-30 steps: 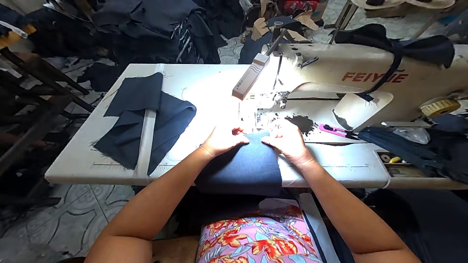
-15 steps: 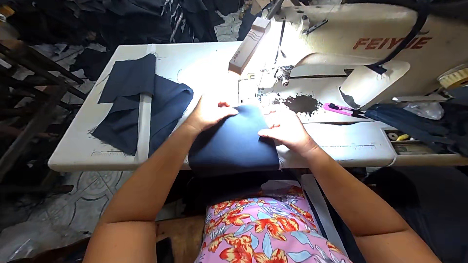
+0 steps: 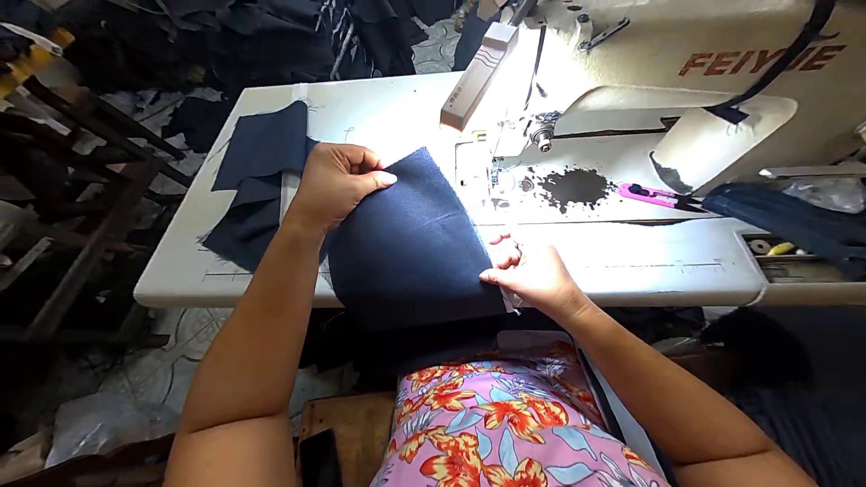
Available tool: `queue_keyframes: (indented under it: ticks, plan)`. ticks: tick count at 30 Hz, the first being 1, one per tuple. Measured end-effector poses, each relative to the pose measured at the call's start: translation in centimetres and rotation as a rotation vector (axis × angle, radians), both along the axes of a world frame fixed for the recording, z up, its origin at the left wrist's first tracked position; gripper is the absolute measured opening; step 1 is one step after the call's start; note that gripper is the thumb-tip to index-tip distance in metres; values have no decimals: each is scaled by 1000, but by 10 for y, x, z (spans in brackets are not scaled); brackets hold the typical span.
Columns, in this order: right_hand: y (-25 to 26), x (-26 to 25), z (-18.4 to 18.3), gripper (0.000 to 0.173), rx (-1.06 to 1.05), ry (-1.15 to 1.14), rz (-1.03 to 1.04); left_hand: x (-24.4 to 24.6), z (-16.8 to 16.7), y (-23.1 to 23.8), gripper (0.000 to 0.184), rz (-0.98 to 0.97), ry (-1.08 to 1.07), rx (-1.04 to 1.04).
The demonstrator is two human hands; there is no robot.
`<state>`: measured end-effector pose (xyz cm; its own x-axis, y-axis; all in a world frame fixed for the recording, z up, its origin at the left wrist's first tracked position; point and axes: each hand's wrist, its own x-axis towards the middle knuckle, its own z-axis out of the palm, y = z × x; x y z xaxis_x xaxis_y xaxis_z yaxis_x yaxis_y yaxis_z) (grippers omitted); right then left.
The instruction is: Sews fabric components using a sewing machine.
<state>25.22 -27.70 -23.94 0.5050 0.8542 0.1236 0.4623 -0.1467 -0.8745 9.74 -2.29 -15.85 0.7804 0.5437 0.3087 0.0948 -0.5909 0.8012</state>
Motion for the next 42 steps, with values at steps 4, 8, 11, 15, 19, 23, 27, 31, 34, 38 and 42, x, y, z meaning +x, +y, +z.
queue_keyframes:
  ticks: [4,8,11,15,19,23,27,31,34,38,42]
  plan:
    - [-1,-2,4,45,13,-53,-9,-4,-2,1,11,-3,-25,-16]
    - [-3,-8,6,43,58,-75,7,-17,-6,0,8,9,-46,35]
    - [-12,-27,11,39,51,-25,164,-53,-18,-12,13,82,-20,148]
    - [-16,-68,9,42,38,-43,582,-143,-75,-44,17,310,53,7]
    - [11,-114,-18,48,-173,6,912,-239,-150,-76,17,496,435,-337]
    - [39,-153,-46,49,-175,-57,1033,-284,-149,-70,18,606,752,-311]
    - [50,-153,-42,42,53,-62,767,-226,-62,-30,17,600,651,103]
    - [36,-102,-27,36,136,-46,341,-87,-17,-3,14,382,479,426]
    - [2,-56,-21,37,94,-58,50,18,-40,-3,16,70,241,527]
    - [-46,-9,1,43,-216,-168,-27,98,-81,-29,18,-284,176,446]
    - [-38,38,10,37,-111,-394,-128,114,-95,-35,16,-364,106,391]
